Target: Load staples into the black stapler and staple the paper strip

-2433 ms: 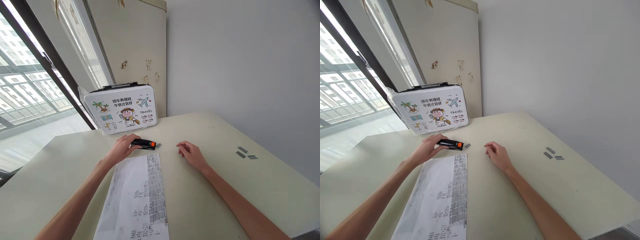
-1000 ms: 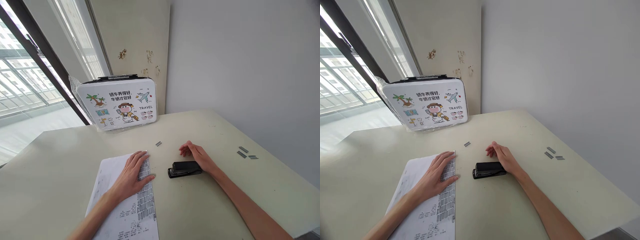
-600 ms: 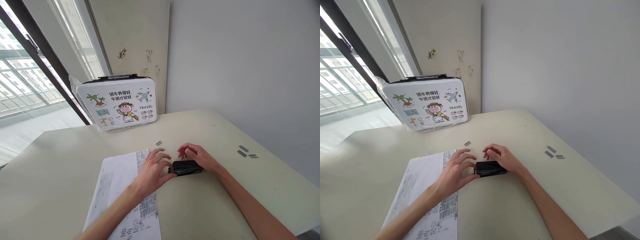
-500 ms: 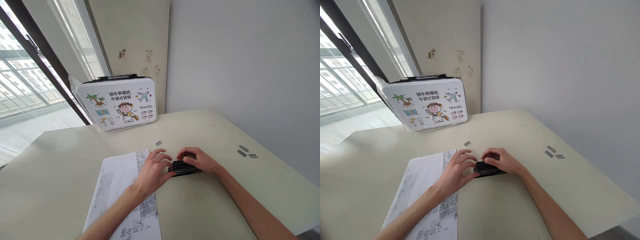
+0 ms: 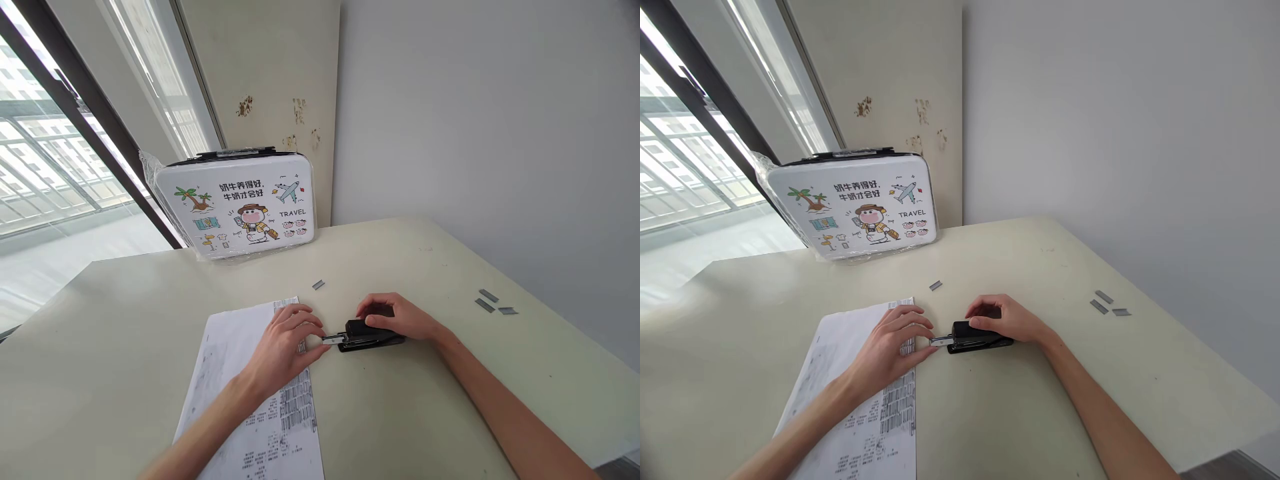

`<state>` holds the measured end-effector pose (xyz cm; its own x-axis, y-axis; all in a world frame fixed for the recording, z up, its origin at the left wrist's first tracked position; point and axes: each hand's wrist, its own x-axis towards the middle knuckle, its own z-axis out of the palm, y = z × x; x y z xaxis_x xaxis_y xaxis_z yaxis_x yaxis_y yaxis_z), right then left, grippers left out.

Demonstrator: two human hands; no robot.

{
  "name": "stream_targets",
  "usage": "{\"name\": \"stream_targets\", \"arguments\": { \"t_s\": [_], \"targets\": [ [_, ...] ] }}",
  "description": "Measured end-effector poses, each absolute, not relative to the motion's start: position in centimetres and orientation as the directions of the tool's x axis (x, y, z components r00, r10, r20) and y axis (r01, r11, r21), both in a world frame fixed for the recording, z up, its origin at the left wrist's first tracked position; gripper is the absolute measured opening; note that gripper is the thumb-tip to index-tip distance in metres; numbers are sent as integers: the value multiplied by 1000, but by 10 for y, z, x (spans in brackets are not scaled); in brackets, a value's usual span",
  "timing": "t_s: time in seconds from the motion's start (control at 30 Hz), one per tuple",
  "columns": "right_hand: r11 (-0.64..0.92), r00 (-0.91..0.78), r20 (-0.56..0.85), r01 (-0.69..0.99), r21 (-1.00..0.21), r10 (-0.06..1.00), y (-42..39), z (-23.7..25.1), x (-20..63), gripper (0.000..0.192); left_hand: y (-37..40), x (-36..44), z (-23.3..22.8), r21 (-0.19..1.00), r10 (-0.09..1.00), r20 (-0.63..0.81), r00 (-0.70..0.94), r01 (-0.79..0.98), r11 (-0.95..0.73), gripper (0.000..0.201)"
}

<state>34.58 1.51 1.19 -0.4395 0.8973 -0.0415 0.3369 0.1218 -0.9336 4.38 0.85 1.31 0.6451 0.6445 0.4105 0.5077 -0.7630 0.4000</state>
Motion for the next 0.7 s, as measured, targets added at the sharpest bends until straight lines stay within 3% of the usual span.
{"name": "stream_targets", "arguments": {
  "t_s": [0.33,0.5,0.6,0.7],
  "targets": [
    [74,-418,-28,225,-971,908,19,9,352,42,6,32,21,378,651,362,667,533,-757,12],
    [76,-191,42,176,-981,981,27,0,356,49,23,38,26,466,738,385,554,574,-673,21],
    [78,-65,69,157,-985,996,28,-4,357,51,45,45,22,437,784,408,467,655,-617,20],
    [70,-47,63,156,-985,997,20,-2,359,55,66,53,15,398,800,419,430,705,-587,16]
  ]
}}
